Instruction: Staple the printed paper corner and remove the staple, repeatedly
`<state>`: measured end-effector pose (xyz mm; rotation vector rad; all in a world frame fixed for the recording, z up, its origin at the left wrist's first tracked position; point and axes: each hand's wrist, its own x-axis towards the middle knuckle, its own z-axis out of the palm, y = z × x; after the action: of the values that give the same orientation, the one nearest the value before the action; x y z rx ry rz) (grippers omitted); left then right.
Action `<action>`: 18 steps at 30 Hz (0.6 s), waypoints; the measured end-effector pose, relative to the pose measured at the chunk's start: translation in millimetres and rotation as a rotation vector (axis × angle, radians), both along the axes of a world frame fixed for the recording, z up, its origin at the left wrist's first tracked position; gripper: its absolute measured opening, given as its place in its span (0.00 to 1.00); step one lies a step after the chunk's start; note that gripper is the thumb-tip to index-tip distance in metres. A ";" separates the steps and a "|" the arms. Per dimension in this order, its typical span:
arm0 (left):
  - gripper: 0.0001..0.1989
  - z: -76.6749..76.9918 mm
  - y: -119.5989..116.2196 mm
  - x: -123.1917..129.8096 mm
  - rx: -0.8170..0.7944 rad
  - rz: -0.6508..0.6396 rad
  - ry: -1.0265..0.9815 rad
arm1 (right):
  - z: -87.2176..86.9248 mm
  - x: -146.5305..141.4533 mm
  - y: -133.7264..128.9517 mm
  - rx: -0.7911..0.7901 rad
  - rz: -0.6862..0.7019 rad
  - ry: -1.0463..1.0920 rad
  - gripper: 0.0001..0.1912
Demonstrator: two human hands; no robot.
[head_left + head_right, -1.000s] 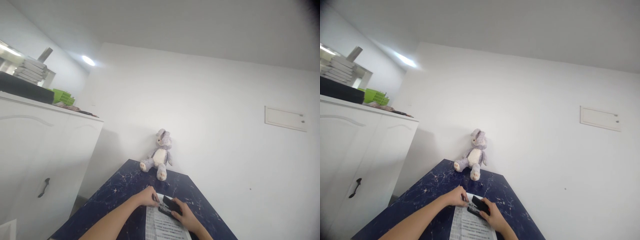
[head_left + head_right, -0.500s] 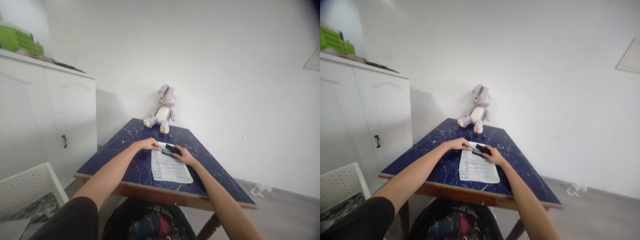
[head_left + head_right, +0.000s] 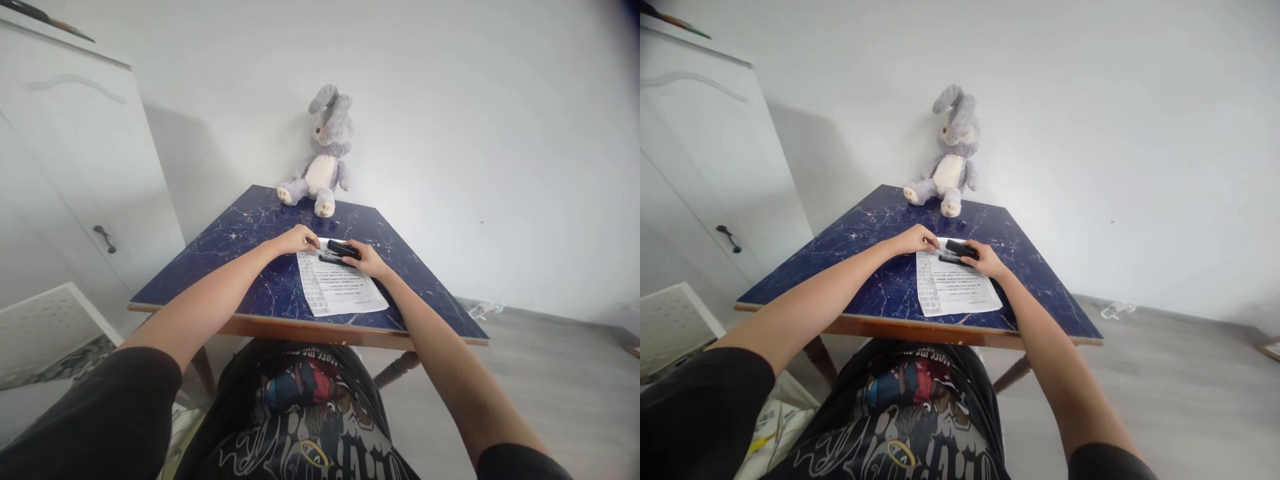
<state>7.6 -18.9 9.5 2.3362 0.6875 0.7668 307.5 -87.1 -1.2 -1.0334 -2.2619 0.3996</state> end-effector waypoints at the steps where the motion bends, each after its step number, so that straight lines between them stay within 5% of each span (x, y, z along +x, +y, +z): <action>1: 0.10 1.0 -0.5 -0.7 0.013 -0.005 0.001 | 0.4 -0.1 -0.2 -0.002 -0.001 -0.002 0.25; 18: 0.11 17.7 -8.1 -8.1 0.062 0.004 0.102 | -0.3 3.5 1.8 0.032 -0.033 -0.056 0.25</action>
<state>-0.5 -27.0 27.1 2.4450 0.7215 0.6840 311.0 -85.3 -1.5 -1.0771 -2.2902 0.3233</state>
